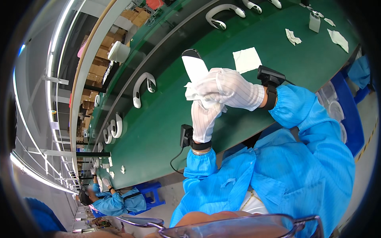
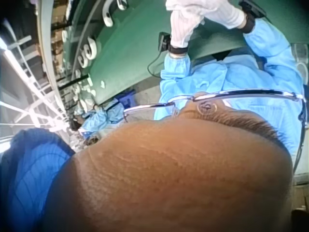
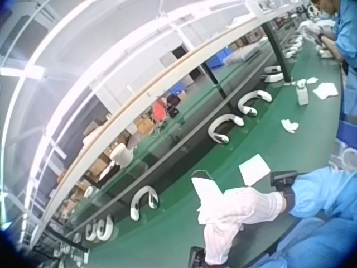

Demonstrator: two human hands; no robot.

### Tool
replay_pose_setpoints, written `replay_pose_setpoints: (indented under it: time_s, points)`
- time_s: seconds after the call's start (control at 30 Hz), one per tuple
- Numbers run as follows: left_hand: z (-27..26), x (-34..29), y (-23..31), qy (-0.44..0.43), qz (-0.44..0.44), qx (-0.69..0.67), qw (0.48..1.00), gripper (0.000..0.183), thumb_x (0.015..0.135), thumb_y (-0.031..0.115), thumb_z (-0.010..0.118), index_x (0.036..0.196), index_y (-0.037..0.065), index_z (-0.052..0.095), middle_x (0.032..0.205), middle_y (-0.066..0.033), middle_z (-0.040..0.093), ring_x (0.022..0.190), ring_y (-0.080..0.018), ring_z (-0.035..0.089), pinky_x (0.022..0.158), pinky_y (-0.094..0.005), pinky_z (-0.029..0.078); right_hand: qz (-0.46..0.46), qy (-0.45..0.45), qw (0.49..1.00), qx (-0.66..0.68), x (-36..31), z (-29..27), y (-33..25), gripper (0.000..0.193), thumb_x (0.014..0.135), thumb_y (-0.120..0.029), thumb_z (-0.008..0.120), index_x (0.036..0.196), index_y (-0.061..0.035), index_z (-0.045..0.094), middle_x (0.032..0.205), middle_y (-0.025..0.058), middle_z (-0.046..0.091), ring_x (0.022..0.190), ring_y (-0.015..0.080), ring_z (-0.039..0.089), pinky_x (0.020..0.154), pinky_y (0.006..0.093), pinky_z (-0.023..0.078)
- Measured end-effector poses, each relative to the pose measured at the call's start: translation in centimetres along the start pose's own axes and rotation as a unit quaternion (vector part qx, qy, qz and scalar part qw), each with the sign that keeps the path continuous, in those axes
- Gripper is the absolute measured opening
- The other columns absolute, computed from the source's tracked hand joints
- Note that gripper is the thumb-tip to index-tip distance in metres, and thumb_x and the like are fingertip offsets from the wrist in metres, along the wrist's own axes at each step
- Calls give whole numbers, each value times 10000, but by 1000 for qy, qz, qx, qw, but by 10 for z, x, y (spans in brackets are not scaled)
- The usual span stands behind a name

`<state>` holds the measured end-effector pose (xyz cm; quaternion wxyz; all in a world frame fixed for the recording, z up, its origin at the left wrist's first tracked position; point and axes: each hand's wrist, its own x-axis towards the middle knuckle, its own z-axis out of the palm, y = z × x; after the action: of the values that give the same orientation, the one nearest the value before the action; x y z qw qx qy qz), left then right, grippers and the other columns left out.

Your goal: Assembling and cleaning white and chrome neck massagers on a factory production line.

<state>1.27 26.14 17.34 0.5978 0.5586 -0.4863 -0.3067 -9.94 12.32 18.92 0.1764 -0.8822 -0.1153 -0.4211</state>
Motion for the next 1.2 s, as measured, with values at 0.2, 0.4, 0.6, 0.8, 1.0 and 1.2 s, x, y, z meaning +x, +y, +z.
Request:
replay_pose_setpoints:
  time_s: [0.2, 0.4, 0.6, 0.8, 1.0, 1.2]
  points:
    - [12, 11, 19, 25, -34, -47, 998, 243, 829, 197, 751, 948, -3, 681, 721, -39, 641, 580, -84, 574, 512, -219, 432, 162, 54, 983, 69, 0, -3, -10, 529, 802, -321, 737, 1246, -62, 611, 1344, 151, 561, 1155, 352, 580, 968, 410, 476]
    - [-2, 8, -23, -37, 40, 130, 990, 348, 830, 66, 699, 1136, -39, 571, 972, -103, 648, 779, -172, 616, 645, -287, 501, 162, 21, 986, 40, -6, 5, -3, 592, 785, -386, 738, 1284, -92, 616, 1377, 151, 537, 1239, 350, 530, 1016, 395, 460]
    - [28, 6, -11, 19, -21, 55, 998, 378, 818, 97, 715, 1134, -9, 536, 908, -103, 629, 816, -195, 628, 711, -325, 521, 50, 83, 983, -157, 7, 21, 51, 553, 840, -310, 695, 1354, -152, 563, 1428, 132, 495, 1285, 329, 496, 1023, 413, 467]
    - [27, -2, -27, 69, -5, -5, 998, 421, 838, 86, 680, 1212, -15, 517, 939, -111, 638, 876, -193, 632, 751, -326, 533, 386, 84, 846, 358, -12, 19, -4, 1123, 790, -432, 776, 1550, -2, 69, 1443, 261, 430, 1201, 370, 559, 1034, 384, 443]
    - [29, 14, -22, 73, 124, 186, 972, 405, 837, 78, 674, 1212, -23, 556, 1039, -127, 677, 912, -215, 668, 775, -321, 545, 225, 79, 971, -21, -10, 22, 3, 623, 882, -379, 685, 1351, -20, 489, 1314, 201, 539, 1115, 370, 576, 913, 378, 509]
    - [23, 16, -29, 69, 154, 276, 946, 382, 837, 121, 716, 1162, -40, 596, 1034, -157, 682, 907, -249, 657, 752, -336, 519, 435, 132, 783, 425, 3, 11, -2, 321, 985, -249, 554, 1133, 34, 587, 1027, 159, 609, 894, 245, 574, 801, 363, 474]
